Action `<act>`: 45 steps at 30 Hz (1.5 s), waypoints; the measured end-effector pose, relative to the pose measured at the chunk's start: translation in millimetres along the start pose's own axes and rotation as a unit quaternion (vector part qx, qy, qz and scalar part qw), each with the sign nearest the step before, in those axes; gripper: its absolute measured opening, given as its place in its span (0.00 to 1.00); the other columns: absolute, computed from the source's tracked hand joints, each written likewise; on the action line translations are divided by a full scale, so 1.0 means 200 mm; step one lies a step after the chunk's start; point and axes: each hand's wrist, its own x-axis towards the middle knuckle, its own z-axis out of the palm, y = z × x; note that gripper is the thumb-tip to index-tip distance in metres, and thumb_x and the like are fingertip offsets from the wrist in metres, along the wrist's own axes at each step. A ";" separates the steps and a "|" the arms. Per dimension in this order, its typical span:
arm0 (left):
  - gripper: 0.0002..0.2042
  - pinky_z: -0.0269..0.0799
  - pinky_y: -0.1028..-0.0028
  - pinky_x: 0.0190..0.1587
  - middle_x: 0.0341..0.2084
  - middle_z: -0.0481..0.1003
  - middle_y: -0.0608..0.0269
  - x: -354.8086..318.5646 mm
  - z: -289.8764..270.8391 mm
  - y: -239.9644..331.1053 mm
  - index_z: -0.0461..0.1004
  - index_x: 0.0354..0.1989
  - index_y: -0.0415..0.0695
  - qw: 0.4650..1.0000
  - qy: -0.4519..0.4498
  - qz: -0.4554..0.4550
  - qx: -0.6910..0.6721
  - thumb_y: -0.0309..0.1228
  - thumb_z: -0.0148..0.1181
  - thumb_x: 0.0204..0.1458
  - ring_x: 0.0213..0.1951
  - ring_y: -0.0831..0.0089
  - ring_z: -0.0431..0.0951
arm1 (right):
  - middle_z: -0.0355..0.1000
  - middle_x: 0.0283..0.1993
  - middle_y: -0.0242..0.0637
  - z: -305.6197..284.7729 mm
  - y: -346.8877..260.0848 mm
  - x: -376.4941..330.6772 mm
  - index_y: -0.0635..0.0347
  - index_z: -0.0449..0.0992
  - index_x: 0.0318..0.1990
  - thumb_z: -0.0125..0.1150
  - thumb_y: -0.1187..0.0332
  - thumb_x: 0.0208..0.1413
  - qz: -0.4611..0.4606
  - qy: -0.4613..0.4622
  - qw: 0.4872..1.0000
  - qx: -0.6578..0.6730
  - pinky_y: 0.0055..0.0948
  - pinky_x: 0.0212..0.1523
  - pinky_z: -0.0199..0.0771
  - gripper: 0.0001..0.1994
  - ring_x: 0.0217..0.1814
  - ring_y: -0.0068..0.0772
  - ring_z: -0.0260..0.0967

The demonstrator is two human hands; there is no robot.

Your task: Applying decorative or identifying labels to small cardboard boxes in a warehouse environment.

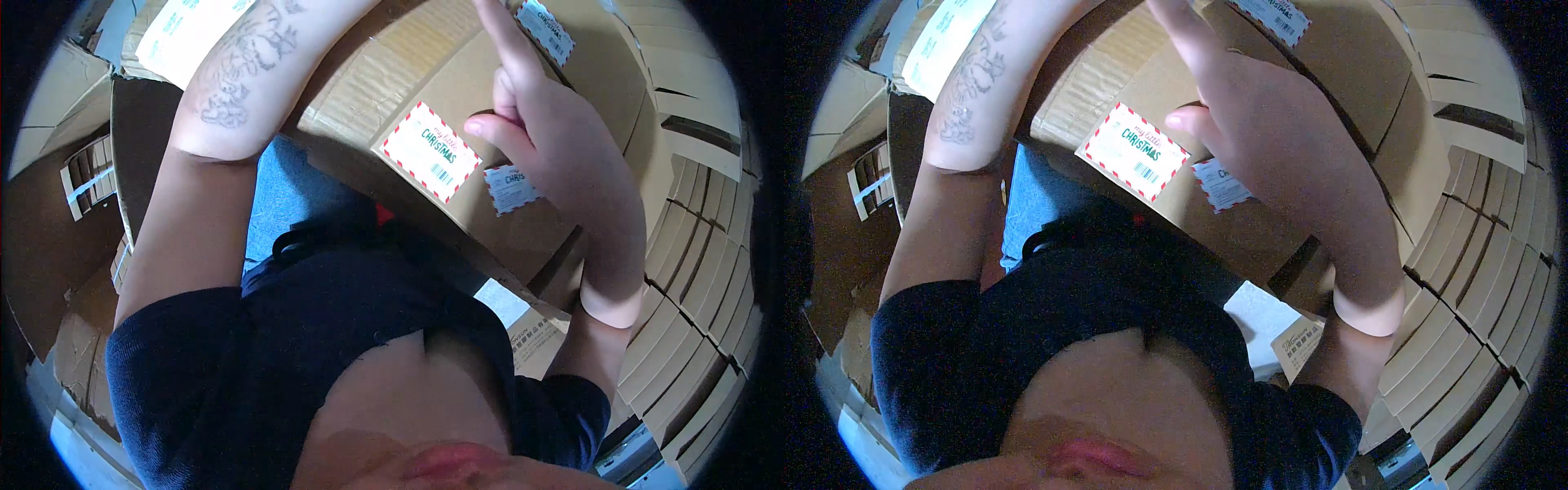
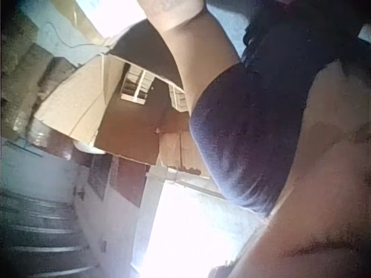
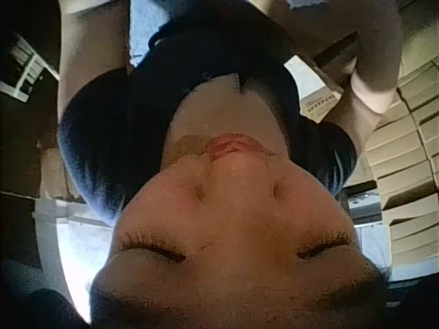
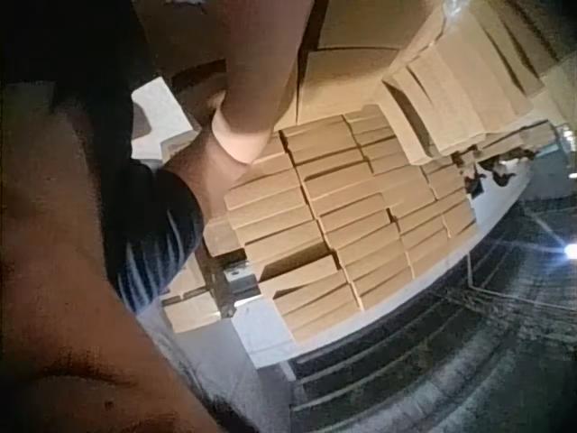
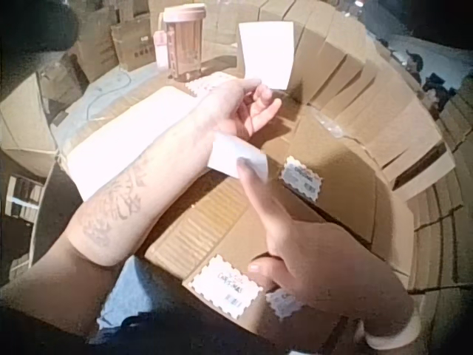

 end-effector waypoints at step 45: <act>0.06 0.78 0.64 0.49 0.25 0.74 0.63 0.00 -0.14 0.00 0.72 0.35 0.38 0.967 -0.232 0.010 0.106 0.27 0.52 0.61 0.28 0.74 0.77 | 0.70 0.31 0.31 -0.15 0.90 -0.59 0.49 0.31 0.74 0.60 0.78 0.56 0.004 0.249 0.908 0.337 0.19 0.32 0.67 0.47 0.31 0.21 0.65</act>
